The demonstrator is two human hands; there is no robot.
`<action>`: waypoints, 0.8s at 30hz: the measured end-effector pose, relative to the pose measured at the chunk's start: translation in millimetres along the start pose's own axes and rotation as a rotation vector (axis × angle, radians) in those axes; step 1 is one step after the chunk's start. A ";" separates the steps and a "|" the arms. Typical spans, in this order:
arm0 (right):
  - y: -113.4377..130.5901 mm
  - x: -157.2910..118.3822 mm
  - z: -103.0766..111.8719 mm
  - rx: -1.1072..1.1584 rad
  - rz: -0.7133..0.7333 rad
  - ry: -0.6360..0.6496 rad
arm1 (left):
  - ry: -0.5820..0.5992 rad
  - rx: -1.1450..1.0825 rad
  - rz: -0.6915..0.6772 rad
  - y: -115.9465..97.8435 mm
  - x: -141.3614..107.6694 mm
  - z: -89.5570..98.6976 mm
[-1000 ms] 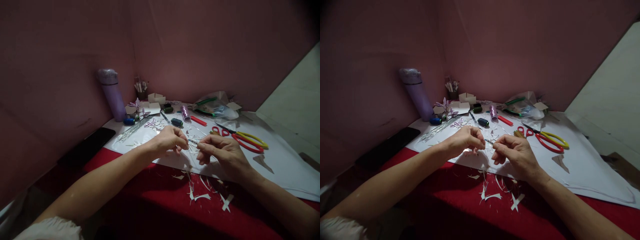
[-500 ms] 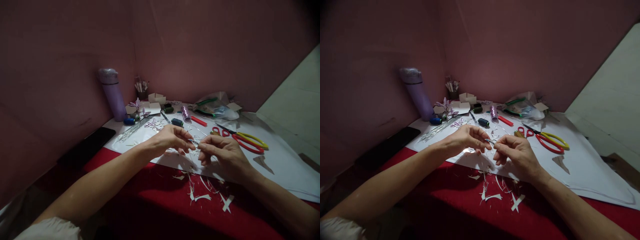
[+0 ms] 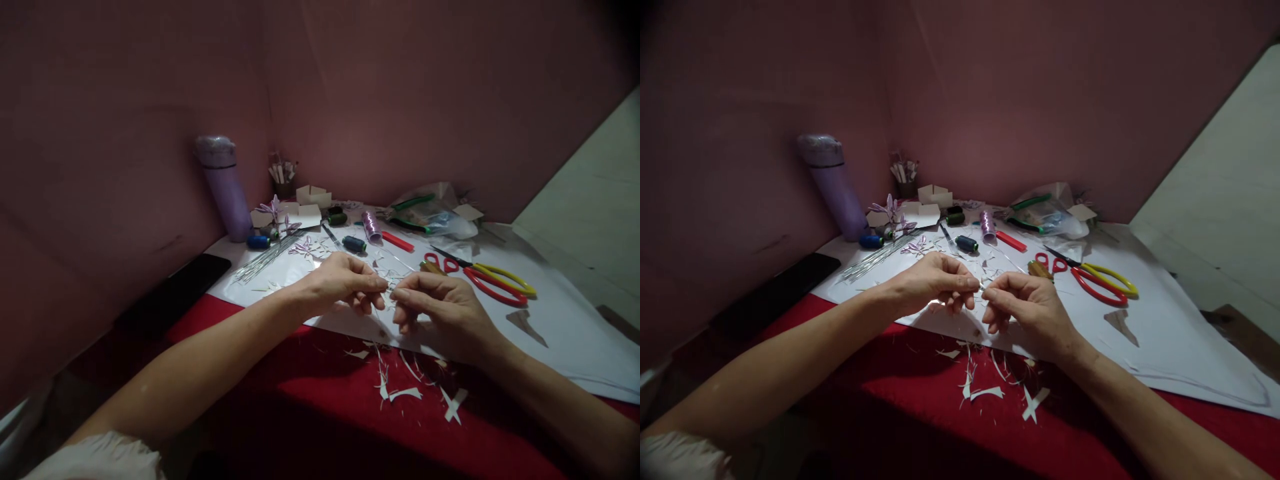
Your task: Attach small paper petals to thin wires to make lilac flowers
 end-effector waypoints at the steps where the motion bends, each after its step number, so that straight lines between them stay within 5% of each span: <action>1: -0.3 0.2 0.2 0.012 0.006 0.010 | -0.009 -0.006 -0.001 -0.3 0.2 0.3; 12: -4.0 1.9 -1.3 0.079 -0.064 -0.008 | -0.052 -0.045 0.014 -1.4 0.7 -1.4; 24: -5.7 1.4 5.2 -0.004 0.006 -0.009 | 0.066 -0.178 0.022 7.4 2.7 0.6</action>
Point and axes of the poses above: each hand's wrist, its own x-axis towards the middle knuckle, its own z-axis out of the back of the hand, y = z × x, the point moved 3 cm from there along x, towards the middle knuckle, and after that the axes turned 10 degrees about y, right-handed, at the moved point
